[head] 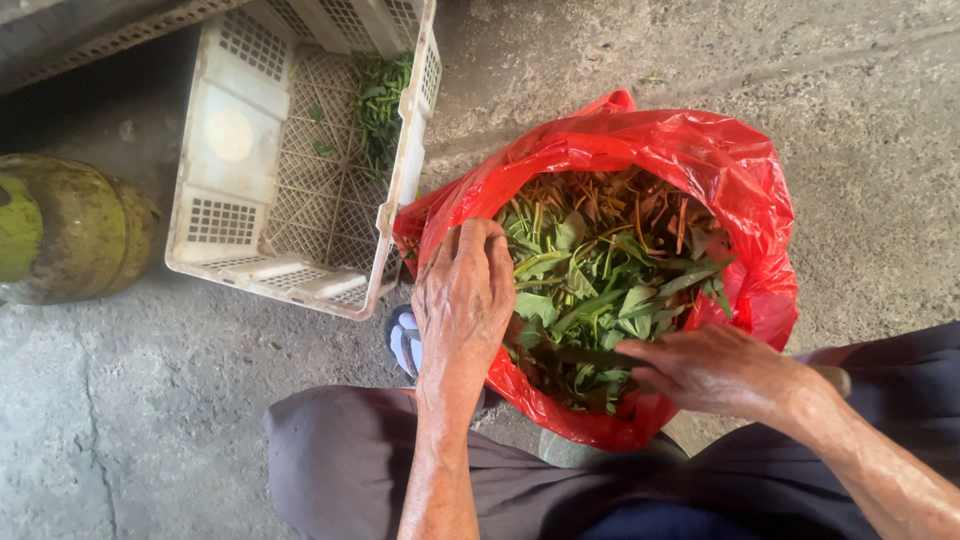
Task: The person sits on the floor and uses a knife to chop green leafy vegetables inside a red plastic bag. The chopped pieces remain in the bag as the person continues cutting.
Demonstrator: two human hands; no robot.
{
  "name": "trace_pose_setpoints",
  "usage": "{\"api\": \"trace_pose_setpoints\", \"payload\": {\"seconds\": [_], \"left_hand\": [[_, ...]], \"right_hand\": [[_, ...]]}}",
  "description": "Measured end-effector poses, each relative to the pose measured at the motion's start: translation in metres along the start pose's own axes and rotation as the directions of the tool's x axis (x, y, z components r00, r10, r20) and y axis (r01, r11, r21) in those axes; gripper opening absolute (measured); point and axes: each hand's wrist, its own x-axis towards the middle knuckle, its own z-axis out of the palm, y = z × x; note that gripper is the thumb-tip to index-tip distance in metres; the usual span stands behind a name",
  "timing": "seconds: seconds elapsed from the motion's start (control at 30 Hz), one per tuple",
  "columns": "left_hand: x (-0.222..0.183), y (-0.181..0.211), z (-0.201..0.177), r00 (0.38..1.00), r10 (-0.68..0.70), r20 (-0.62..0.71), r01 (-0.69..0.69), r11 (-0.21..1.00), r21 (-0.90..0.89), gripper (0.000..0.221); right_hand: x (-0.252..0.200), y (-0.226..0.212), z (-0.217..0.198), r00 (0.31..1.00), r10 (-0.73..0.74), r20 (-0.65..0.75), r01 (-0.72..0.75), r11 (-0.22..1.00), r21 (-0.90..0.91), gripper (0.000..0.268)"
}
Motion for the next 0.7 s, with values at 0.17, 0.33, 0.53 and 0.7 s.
{"api": "trace_pose_setpoints", "payload": {"seconds": [0.17, 0.33, 0.53, 0.7], "left_hand": [[-0.002, -0.001, 0.005, 0.999, 0.038, 0.022, -0.038, 0.999, -0.004, 0.013], [-0.008, -0.007, 0.03, 0.992, 0.043, 0.118, -0.048, 0.998, 0.035, 0.012], [-0.01, -0.027, 0.072, 0.991, 0.071, 0.116, -0.085, 0.99, 0.114, 0.005], [-0.019, -0.037, 0.099, 0.988, 0.142, 0.058, -0.153, 0.901, 0.405, 0.007]], "right_hand": [[-0.002, 0.006, -0.03, 0.865, 0.392, 0.314, -0.4, 0.916, -0.041, 0.052], [-0.006, 0.015, -0.053, 0.899, 0.435, 0.057, -0.416, 0.887, -0.198, 0.055], [-0.016, 0.019, -0.066, 0.88, 0.469, -0.08, -0.474, 0.878, -0.072, 0.051], [-0.025, 0.013, -0.081, 0.821, 0.571, -0.012, -0.571, 0.819, -0.045, 0.047]]}}
